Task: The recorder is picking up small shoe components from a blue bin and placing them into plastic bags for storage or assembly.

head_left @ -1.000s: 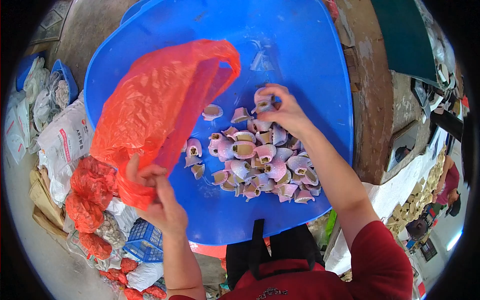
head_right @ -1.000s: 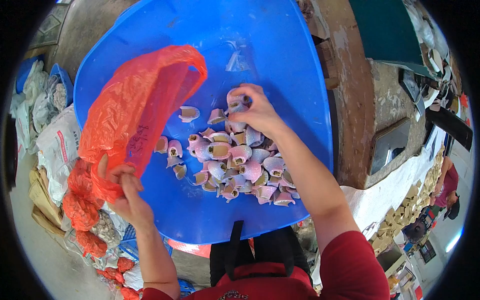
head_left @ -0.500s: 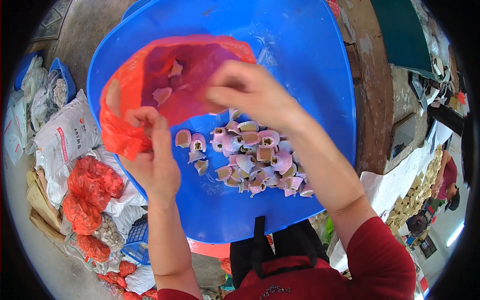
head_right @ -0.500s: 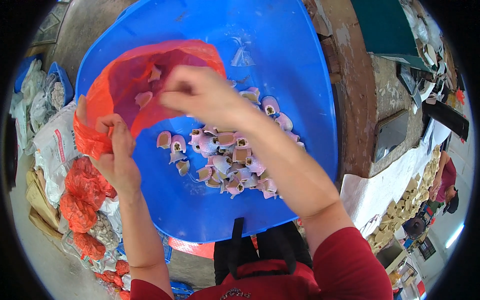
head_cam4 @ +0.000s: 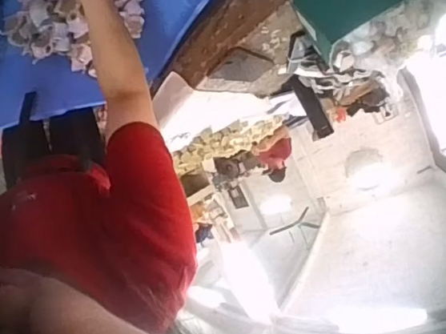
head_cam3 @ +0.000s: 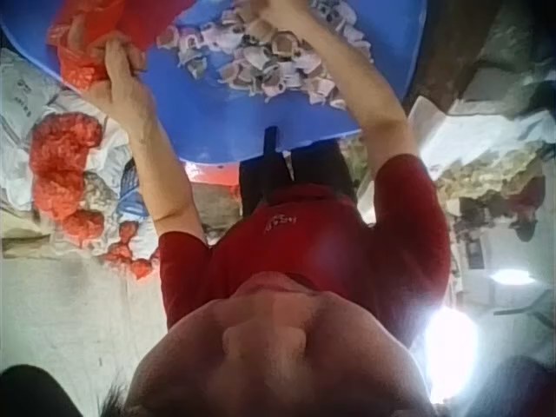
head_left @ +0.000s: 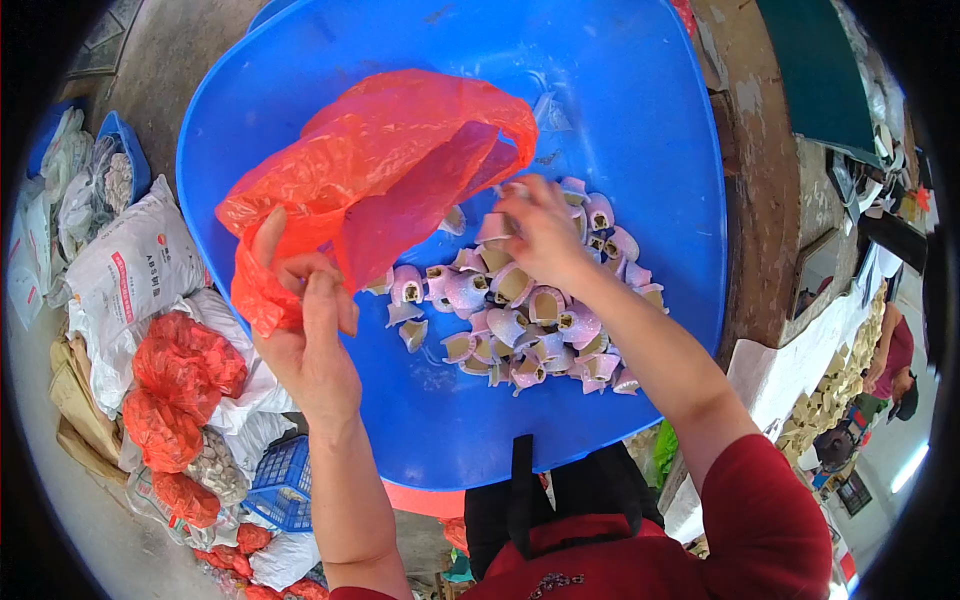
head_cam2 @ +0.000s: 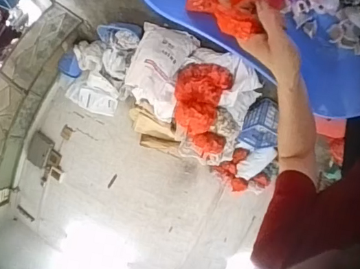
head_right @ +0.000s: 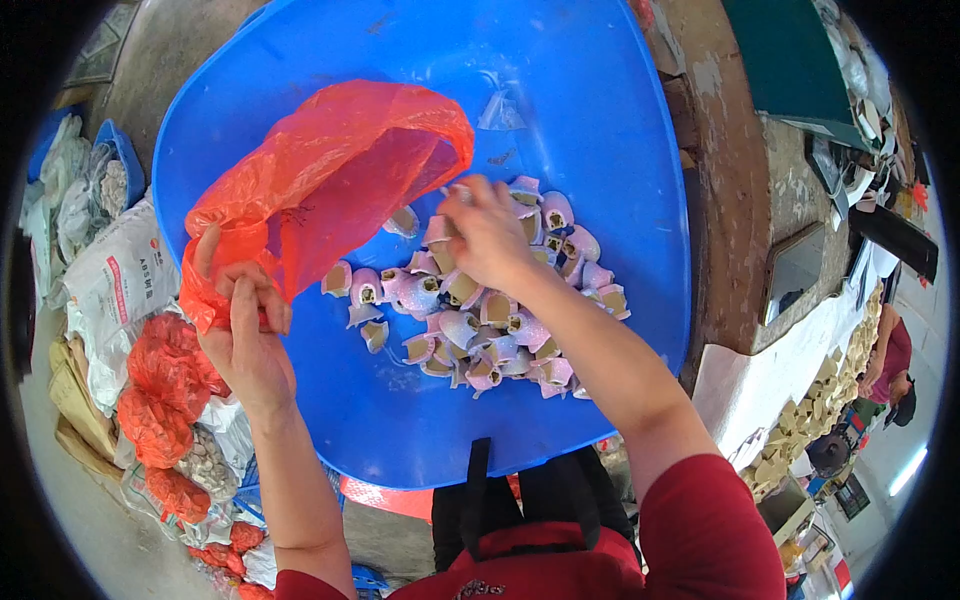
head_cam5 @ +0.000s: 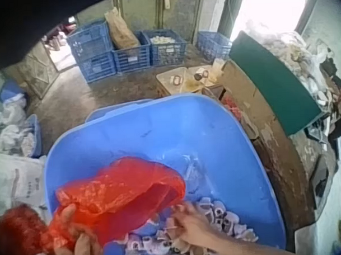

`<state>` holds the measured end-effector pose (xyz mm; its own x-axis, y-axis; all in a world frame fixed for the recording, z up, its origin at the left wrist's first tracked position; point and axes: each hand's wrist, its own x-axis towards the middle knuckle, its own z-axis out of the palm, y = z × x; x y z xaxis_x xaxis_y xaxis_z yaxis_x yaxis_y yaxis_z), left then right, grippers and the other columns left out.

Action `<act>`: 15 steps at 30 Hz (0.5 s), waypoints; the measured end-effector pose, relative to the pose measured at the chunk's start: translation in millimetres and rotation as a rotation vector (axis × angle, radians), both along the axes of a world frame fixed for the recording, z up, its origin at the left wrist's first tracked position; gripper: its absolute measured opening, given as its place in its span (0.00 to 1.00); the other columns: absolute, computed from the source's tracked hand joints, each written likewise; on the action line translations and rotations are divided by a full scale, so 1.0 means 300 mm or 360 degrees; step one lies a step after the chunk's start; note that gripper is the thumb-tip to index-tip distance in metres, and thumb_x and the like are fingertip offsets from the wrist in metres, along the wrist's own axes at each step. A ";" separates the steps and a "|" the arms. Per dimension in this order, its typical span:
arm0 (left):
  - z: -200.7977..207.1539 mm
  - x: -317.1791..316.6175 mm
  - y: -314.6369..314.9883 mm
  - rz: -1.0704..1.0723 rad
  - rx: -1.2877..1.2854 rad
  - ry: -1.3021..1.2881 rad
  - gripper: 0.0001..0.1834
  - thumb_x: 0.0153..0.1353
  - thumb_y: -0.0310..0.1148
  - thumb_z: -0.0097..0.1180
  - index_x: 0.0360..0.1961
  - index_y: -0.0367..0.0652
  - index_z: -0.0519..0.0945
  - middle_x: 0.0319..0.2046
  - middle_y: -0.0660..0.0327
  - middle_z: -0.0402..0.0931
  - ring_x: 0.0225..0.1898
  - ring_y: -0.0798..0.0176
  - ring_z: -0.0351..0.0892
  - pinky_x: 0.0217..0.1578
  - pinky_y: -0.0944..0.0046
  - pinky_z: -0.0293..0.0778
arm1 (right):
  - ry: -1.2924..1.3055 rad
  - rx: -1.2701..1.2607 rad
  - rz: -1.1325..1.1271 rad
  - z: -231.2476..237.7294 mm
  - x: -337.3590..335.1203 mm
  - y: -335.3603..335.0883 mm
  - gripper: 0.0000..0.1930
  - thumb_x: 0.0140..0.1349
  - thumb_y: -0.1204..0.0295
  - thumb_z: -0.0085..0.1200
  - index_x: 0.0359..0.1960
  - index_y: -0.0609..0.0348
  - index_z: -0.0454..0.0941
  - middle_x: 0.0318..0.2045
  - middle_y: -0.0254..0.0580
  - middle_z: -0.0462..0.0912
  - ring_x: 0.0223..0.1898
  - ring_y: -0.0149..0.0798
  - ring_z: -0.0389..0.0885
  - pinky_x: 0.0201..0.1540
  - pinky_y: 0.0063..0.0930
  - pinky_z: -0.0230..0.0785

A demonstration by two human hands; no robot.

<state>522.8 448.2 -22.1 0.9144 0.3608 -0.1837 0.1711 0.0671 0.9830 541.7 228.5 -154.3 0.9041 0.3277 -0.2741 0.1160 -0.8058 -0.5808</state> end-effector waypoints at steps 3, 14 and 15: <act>0.031 0.005 -0.009 -0.0072 0.0015 0.0057 0.28 0.57 0.22 0.46 0.61 0.39 0.59 0.25 0.67 0.65 0.19 0.79 0.58 0.19 0.78 0.55 | 0.1157 0.1382 -0.0831 0.179 0.005 -0.007 0.17 0.49 0.75 0.60 0.42 0.57 0.73 0.54 0.53 0.65 0.57 0.42 0.64 0.53 0.39 0.66; 0.044 -0.021 -0.047 -0.0300 0.0101 0.0064 0.34 0.61 0.21 0.42 0.67 0.47 0.45 0.28 0.67 0.62 0.18 0.80 0.53 0.16 0.78 0.49 | 0.0612 0.1034 -0.0318 0.318 0.094 0.182 0.25 0.47 0.73 0.61 0.51 0.53 0.72 0.59 0.48 0.62 0.57 0.47 0.64 0.50 0.39 0.66; 0.060 -0.015 -0.039 -0.0290 0.0117 0.0063 0.34 0.61 0.21 0.42 0.67 0.47 0.45 0.28 0.67 0.62 0.18 0.80 0.53 0.16 0.78 0.49 | 0.0163 0.0476 -0.0147 0.275 0.087 0.115 0.26 0.45 0.73 0.61 0.50 0.52 0.73 0.58 0.47 0.62 0.57 0.48 0.62 0.52 0.38 0.63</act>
<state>518.4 436.6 -4.0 0.9583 0.2038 -0.2002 0.2126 -0.0402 0.9763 567.8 262.9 -71.9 0.9066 0.3251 -0.2690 -0.0209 -0.6020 -0.7982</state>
